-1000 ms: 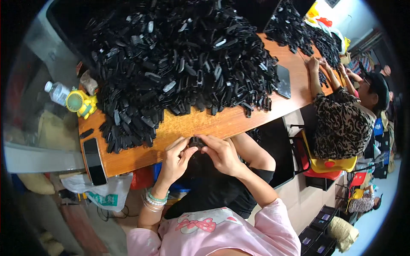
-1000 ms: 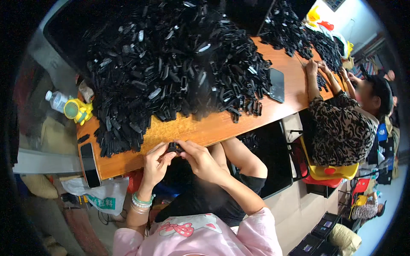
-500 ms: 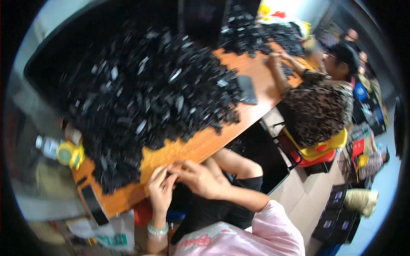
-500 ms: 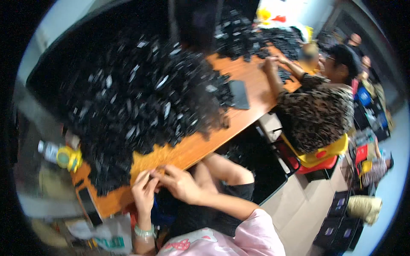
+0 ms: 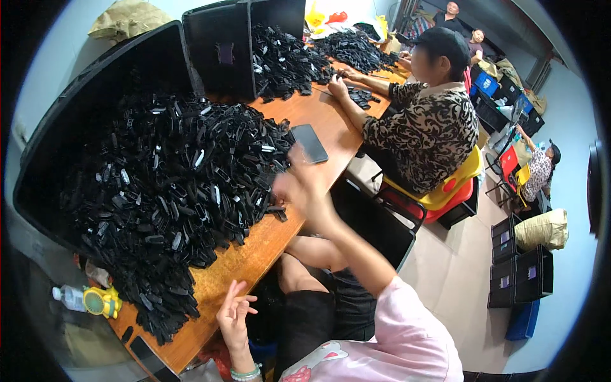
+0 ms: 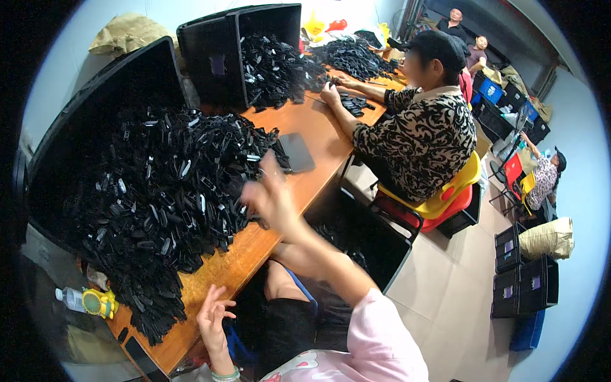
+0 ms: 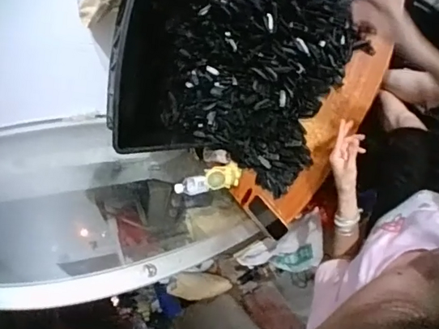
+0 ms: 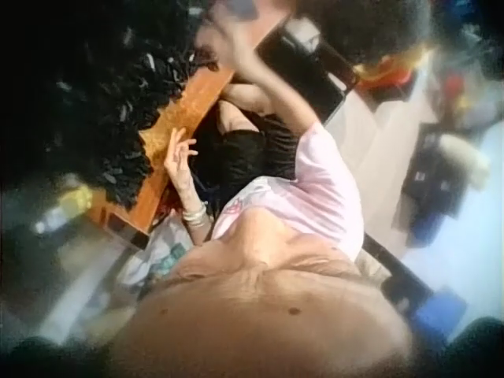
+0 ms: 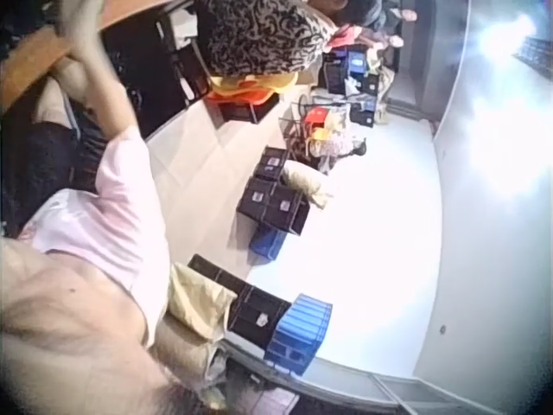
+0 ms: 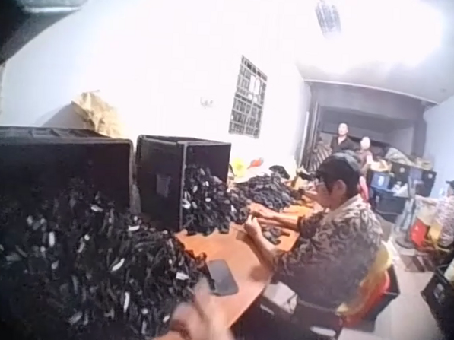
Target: The person assembles small plastic components by taking pieces from a pile on a table and fitting them together by hand.
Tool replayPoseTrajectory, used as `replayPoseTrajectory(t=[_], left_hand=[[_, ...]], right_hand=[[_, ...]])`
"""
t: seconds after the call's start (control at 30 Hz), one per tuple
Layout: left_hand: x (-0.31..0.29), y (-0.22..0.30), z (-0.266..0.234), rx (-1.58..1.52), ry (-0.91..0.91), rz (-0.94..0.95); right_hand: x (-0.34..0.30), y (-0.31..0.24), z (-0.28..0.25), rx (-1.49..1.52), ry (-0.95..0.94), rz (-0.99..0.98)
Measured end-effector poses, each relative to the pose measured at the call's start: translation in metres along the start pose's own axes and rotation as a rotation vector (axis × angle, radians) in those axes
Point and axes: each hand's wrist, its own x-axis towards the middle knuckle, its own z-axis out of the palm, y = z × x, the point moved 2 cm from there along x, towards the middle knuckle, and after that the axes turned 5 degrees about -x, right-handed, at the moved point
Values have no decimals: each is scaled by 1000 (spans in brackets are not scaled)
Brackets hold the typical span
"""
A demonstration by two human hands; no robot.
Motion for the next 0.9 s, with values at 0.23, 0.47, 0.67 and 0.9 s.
replayPoseTrajectory(t=[0.23, 0.47, 0.67, 0.9], left_hand=[[-20, -23, -13, 71, -2, -160], [-22, -34, -27, 114, 83, -182], [-25, -27, -48, 308, 222, -97], [2, -15, -37, 850, 230, 413]], right_hand=[[144, 17, -85, 95, 271, 174], [-64, 22, 58, 457, -1219, 176], [-148, 5, 119, 164, -1480, -84], [-71, -1, 125, 34, -734, -153]])
